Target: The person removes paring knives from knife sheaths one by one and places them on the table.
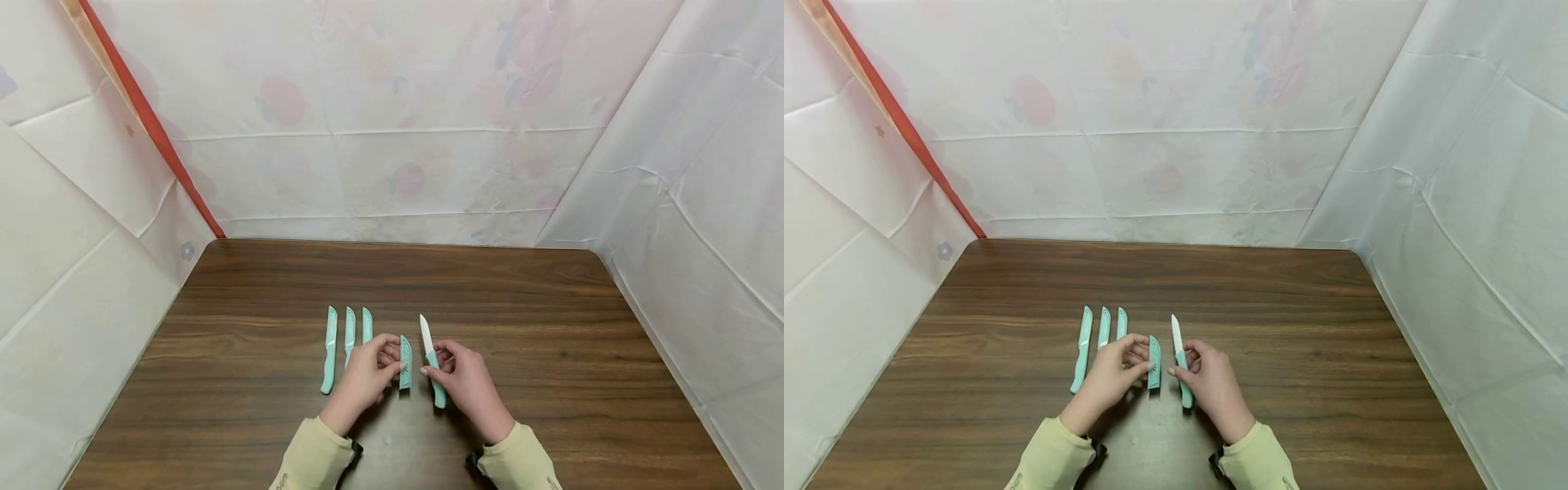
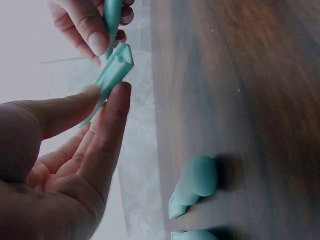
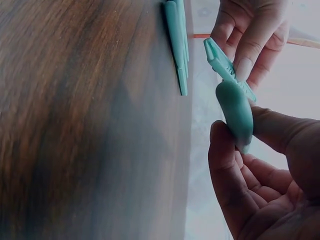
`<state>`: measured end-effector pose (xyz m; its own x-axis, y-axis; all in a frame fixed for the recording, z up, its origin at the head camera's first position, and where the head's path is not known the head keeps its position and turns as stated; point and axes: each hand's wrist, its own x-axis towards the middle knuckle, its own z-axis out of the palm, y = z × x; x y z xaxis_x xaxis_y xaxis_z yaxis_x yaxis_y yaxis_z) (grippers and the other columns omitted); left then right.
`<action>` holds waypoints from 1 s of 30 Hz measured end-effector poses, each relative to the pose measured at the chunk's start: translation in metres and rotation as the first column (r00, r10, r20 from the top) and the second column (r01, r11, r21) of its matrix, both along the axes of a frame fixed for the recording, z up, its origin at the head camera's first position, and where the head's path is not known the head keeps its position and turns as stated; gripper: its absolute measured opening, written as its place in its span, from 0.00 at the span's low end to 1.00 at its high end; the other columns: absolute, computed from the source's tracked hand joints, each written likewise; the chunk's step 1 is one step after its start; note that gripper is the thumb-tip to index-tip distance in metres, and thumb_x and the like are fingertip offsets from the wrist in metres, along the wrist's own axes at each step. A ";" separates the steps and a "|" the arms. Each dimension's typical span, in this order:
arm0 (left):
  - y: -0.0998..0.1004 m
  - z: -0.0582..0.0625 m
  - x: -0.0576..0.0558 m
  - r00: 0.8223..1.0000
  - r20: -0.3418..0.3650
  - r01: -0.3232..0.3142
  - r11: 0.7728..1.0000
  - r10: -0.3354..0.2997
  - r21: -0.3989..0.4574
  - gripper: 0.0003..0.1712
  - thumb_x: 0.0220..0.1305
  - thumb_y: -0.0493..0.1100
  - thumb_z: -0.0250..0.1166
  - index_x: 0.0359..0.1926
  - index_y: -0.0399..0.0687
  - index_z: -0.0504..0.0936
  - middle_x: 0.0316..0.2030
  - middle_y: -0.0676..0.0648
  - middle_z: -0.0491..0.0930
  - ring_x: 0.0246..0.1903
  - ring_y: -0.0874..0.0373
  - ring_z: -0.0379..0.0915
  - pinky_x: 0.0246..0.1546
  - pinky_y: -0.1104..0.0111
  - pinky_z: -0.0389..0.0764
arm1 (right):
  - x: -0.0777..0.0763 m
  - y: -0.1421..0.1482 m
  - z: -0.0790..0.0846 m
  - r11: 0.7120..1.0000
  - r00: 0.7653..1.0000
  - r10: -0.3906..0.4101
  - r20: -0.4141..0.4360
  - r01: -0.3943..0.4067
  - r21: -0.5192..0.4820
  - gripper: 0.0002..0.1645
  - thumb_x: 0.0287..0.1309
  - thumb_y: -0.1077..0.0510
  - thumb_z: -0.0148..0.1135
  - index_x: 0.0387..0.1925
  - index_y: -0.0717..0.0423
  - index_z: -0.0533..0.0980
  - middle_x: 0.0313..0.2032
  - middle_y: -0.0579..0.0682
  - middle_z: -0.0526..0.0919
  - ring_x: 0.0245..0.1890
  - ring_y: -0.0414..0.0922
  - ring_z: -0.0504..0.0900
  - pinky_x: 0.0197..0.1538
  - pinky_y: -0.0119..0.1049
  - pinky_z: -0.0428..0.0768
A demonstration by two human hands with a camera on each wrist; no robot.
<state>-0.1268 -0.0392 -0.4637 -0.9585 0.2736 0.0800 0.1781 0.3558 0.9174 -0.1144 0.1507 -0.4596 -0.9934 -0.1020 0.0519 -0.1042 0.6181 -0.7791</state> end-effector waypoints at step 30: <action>0.001 -0.012 -0.030 0.972 0.194 -0.142 0.990 0.135 0.023 0.16 0.51 0.31 0.64 0.44 0.36 0.76 0.28 0.44 0.78 0.25 0.55 0.76 0.21 0.67 0.79 | -0.035 -0.020 -0.016 1.000 0.997 0.020 0.074 -0.021 0.016 0.17 0.45 0.55 0.68 0.37 0.59 0.77 0.22 0.44 0.74 0.21 0.38 0.72 0.25 0.31 0.72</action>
